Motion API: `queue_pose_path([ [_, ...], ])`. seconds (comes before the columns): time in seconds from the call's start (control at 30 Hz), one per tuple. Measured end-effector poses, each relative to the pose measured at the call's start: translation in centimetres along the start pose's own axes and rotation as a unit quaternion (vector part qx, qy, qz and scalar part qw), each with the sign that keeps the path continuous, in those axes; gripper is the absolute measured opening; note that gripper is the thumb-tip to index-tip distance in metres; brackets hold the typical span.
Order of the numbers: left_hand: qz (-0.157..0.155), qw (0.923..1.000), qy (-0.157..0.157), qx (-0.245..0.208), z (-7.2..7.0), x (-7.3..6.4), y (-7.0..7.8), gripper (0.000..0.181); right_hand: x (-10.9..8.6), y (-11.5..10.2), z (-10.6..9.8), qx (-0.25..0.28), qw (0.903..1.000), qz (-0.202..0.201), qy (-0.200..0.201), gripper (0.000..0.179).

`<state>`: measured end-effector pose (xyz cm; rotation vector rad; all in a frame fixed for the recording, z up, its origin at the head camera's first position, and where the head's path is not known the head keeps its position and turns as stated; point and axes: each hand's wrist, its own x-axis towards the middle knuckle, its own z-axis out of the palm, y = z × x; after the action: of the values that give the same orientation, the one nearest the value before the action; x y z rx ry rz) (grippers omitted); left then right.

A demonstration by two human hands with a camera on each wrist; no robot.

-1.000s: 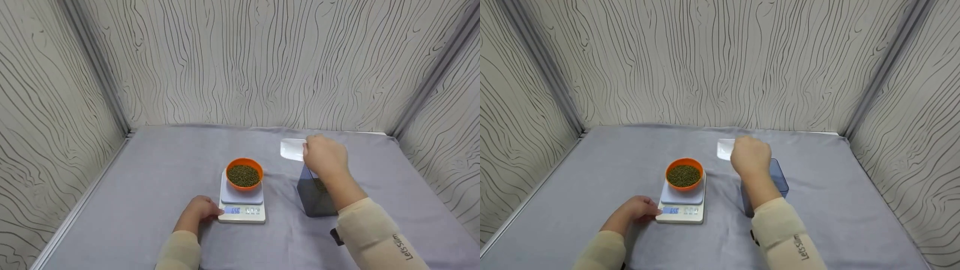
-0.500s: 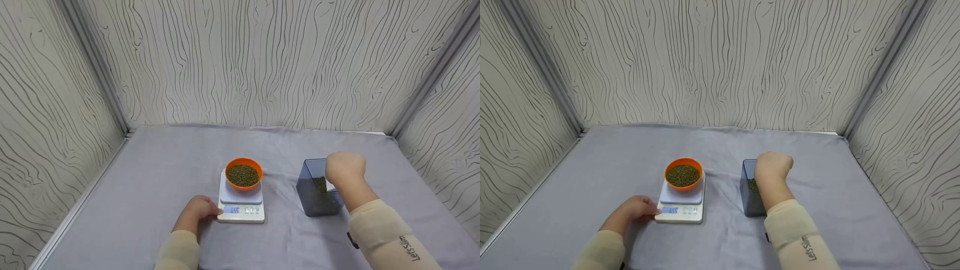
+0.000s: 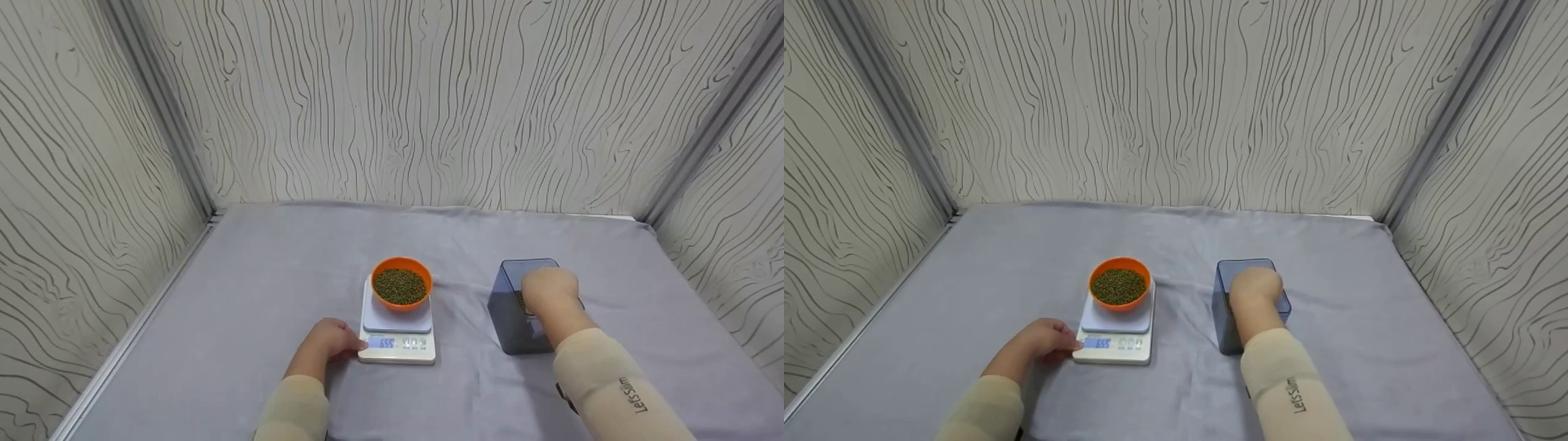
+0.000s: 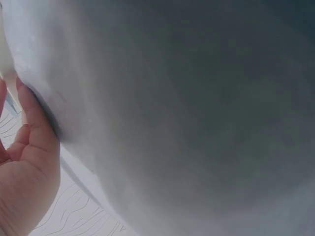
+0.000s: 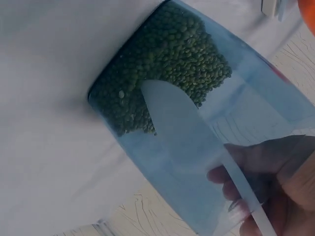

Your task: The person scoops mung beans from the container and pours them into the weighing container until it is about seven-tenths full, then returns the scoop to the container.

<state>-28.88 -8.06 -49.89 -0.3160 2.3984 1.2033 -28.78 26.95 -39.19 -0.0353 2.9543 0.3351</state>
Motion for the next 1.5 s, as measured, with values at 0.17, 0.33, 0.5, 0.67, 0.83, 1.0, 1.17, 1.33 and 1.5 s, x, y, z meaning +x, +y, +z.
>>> queue_pose_path([
  [0.17,0.004,1.0000,-0.002,0.000,0.0,-0.1,0.0,0.020,0.2,0.5,0.4,0.032,0.9989,-0.033,0.008,0.005],
  [0.33,0.015,0.9999,0.001,0.001,0.0,-0.3,0.2,0.020,0.4,1.4,1.1,0.069,0.9960,-0.051,0.025,0.006],
  [0.5,0.013,0.9999,0.005,0.009,0.0,-0.3,0.2,0.020,0.8,2.3,1.9,0.118,0.9908,-0.065,0.019,0.015],
  [0.67,0.012,0.9999,0.003,0.007,0.0,-0.2,0.2,0.020,0.8,2.8,2.2,0.147,0.9850,-0.081,0.039,0.022],
  [0.83,0.021,0.9998,0.000,0.000,-0.1,-0.4,0.2,0.020,0.7,3.1,1.9,0.162,0.9829,-0.078,0.038,0.025],
  [1.0,0.023,0.9997,-0.003,-0.004,-0.1,-0.5,0.2,0.021,0.5,3.7,1.1,0.172,0.9819,-0.068,0.043,0.030],
  [1.17,0.019,0.9998,-0.001,-0.001,0.0,-0.4,0.2,0.023,0.2,4.9,0.7,0.188,0.9782,-0.072,0.049,0.030],
  [1.33,0.011,0.9999,0.000,0.002,0.0,-0.3,0.2,0.022,-0.1,5.8,0.7,0.207,0.9742,-0.080,0.040,0.028],
  [1.5,0.007,1.0000,0.003,0.004,0.0,-0.2,0.2,0.021,-0.3,6.3,0.5,0.221,0.9714,-0.079,0.035,0.026],
])
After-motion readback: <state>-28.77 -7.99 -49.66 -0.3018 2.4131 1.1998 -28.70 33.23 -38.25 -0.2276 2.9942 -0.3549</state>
